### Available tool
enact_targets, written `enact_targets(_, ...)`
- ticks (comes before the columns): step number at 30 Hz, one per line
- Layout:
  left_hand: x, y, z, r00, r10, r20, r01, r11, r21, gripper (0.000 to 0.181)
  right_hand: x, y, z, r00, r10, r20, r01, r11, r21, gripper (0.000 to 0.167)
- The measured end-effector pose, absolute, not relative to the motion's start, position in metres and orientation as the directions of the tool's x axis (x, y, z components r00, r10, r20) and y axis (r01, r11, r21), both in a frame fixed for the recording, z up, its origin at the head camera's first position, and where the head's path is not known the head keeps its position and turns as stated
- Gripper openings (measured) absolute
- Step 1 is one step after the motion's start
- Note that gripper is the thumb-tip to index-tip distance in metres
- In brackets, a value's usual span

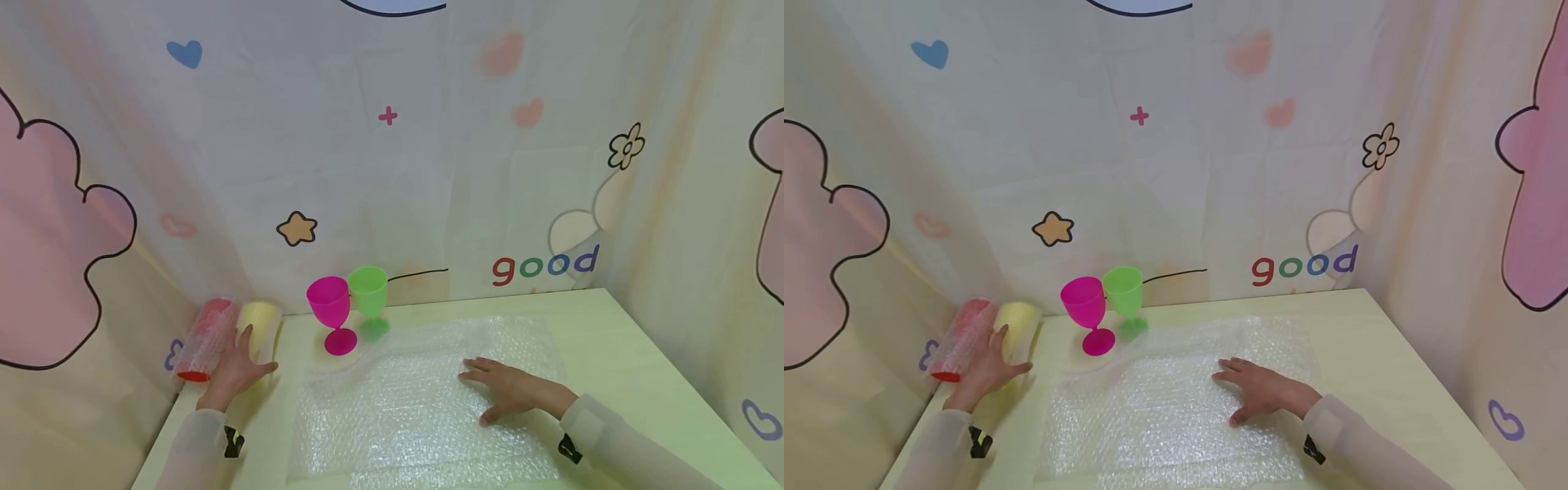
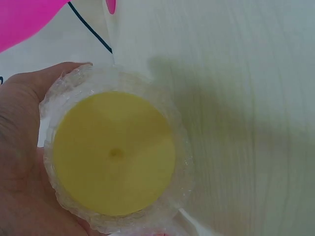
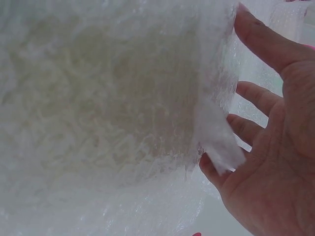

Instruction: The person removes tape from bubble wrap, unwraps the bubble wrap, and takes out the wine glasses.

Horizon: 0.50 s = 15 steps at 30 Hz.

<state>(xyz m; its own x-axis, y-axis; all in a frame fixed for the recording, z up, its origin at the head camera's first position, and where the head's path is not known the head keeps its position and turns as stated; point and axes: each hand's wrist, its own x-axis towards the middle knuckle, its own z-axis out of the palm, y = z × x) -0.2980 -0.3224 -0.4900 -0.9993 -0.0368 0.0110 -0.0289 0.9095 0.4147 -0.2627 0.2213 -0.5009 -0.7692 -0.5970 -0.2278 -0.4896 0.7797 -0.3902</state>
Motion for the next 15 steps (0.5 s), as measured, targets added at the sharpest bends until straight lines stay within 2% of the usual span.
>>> enact_targets(7,-0.2976,-0.3239,-0.4927,-0.998,-0.056,0.032,-0.036,0.892,0.45,0.096,-0.2624,0.222,-0.5031,-0.771,-0.596,-0.224,-0.49,0.779,-0.391,0.086)
enact_targets(15,-0.2893,-0.3232,-0.4905,-0.993,-0.095,0.067,-0.046,0.85,0.525,0.091,-0.2633,0.2215,-0.5022,-0.772,-0.595,-0.225,-0.486,0.78,-0.393,0.086)
